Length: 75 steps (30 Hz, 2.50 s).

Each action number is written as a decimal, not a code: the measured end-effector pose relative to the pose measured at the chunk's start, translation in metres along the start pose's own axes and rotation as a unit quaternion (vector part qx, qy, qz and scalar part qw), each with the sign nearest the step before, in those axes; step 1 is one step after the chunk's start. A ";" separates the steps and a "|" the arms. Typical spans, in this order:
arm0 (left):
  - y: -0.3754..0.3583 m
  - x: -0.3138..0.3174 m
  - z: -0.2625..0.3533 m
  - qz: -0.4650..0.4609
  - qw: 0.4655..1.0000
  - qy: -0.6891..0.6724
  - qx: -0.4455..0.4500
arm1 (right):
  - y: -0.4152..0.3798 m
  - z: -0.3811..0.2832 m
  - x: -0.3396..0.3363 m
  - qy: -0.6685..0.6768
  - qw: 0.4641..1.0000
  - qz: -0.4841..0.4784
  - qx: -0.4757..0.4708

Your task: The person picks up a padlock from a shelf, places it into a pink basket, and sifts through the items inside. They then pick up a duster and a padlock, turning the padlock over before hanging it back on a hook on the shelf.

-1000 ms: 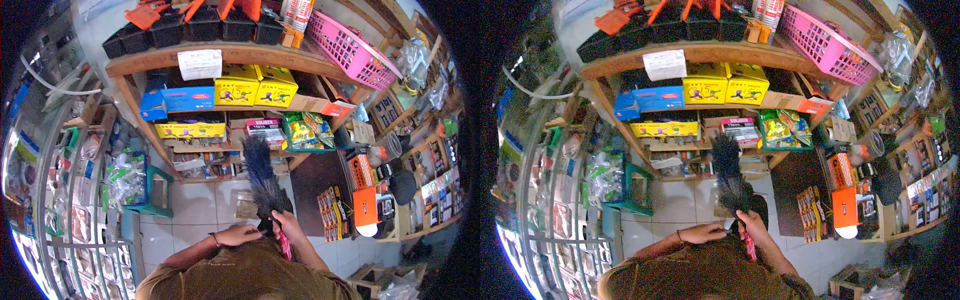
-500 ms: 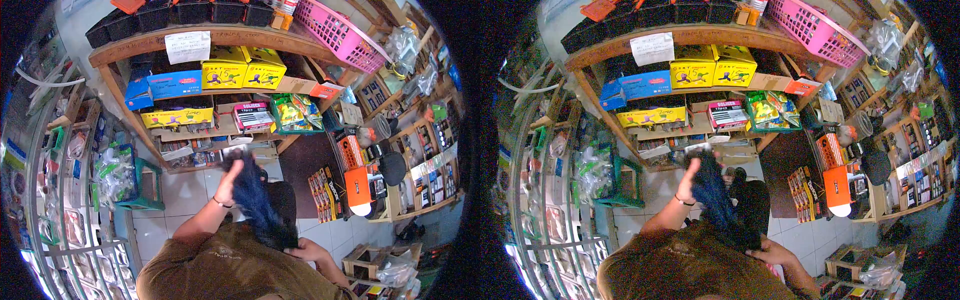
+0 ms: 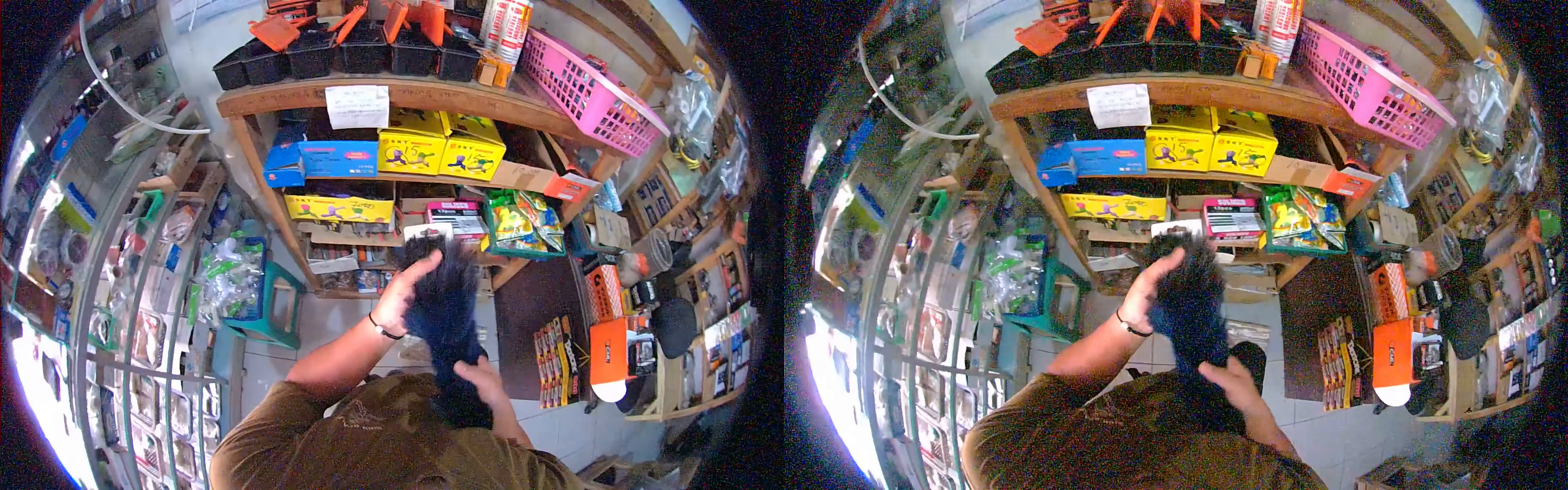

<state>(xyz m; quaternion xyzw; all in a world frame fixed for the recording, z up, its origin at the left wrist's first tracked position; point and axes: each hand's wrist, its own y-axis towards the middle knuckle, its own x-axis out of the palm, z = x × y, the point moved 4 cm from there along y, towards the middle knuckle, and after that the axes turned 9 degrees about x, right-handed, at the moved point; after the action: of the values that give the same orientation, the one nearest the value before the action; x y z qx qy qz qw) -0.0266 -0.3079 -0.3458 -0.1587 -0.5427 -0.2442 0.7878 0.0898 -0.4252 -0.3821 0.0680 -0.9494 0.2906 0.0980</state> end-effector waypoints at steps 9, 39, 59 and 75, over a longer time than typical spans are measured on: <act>0.021 -0.010 -0.039 -0.036 0.988 -0.100 0.109 | -0.015 -0.031 -0.034 -0.069 0.997 0.019 -0.031; 0.043 0.027 -0.152 -0.005 0.996 -0.036 0.086 | -0.042 -0.013 -0.173 0.143 0.988 -0.053 -0.007; 0.048 0.046 -0.160 -0.120 0.985 -0.077 0.095 | -0.044 0.011 -0.151 -0.088 0.986 -0.087 -0.109; 0.047 0.060 -0.167 -0.140 0.984 -0.034 0.102 | -0.059 0.011 -0.146 0.001 0.987 -0.098 -0.125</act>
<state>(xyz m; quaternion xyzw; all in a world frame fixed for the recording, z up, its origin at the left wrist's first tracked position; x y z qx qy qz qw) 0.1474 -0.3677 -0.3492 -0.0082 -0.6079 -0.2905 0.7389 0.2413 -0.4690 -0.3922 0.1480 -0.9669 0.1584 0.1347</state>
